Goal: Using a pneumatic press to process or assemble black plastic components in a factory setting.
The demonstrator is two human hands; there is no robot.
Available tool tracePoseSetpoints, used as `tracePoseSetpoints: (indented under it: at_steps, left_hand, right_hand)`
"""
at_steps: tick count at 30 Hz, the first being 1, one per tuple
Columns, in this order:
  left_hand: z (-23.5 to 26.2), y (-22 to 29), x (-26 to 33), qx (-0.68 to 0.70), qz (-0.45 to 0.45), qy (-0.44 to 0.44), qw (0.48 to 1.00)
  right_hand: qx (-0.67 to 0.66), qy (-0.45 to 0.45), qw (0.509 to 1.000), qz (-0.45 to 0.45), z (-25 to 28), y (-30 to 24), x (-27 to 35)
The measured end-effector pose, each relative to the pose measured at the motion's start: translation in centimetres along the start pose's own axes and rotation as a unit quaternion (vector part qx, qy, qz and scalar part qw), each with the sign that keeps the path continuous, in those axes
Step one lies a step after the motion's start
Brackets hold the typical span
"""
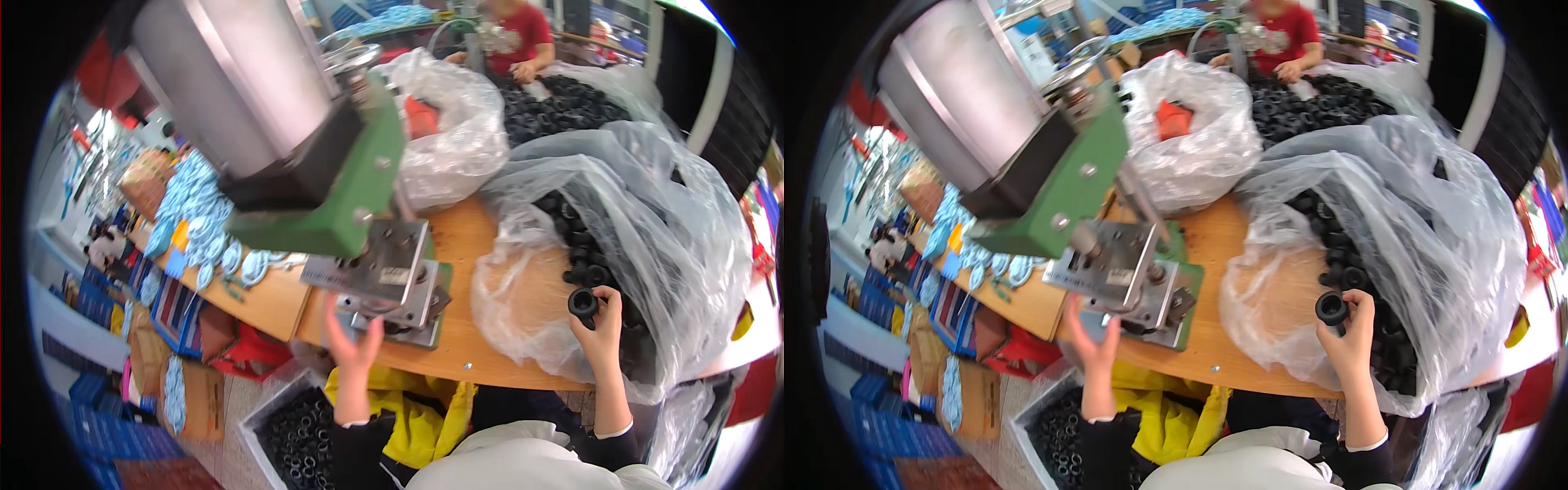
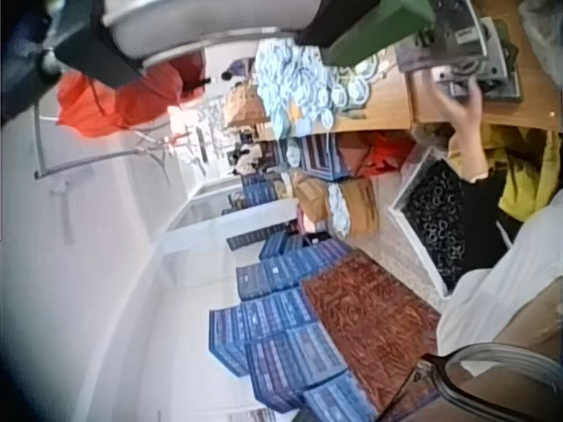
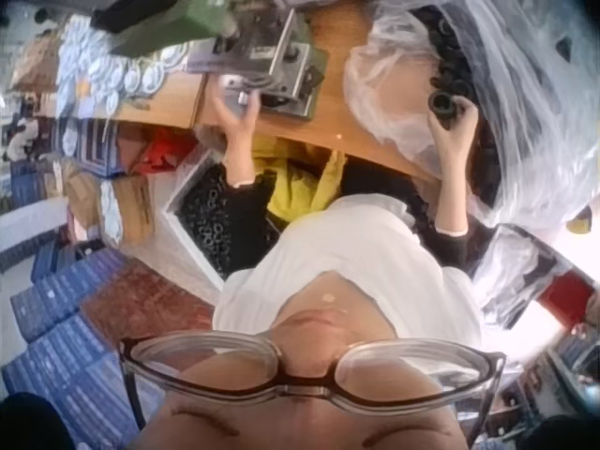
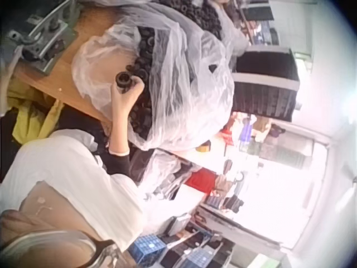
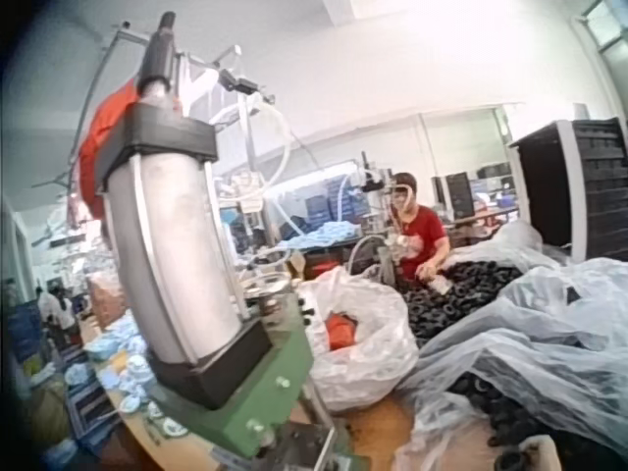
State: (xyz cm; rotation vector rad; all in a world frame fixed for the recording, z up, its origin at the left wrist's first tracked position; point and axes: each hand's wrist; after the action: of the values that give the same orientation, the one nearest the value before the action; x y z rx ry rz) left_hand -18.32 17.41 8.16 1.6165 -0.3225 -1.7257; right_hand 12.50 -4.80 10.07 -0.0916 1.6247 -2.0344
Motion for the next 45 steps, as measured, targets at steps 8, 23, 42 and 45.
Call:
tracePoseSetpoints:
  at_steps: [8,23,42,45]
  left_hand:
    - [-4.8,4.3,-3.9,0.001,0.036,0.039,0.999]
    - [22.1,-6.1,15.6,-0.571,0.247,0.295,0.725]
    - [3.1,-11.6,2.0,-0.302,0.031,-0.201,0.931]
    - [3.0,-12.6,2.3,-0.305,0.007,-0.177,0.936]
  right_hand:
    - [-0.240,-0.199,0.950,0.022,-7.6,-6.3,3.7]
    - [-0.127,-0.219,0.942,0.220,-20.8,-11.5,4.3]
    - [0.405,-0.039,0.909,0.095,4.6,4.0,1.9]
    - [0.368,-0.035,0.924,0.095,4.6,5.0,1.1]
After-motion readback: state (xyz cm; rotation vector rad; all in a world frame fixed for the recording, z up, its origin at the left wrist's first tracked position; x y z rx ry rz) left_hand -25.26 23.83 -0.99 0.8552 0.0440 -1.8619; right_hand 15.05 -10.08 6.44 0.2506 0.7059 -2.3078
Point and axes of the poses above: each hand's wrist, its own x-axis away from the middle knuckle, its own z-axis out of the back of the hand, y = z × x, and after that the axes turned 12 degrees about y, right-handed
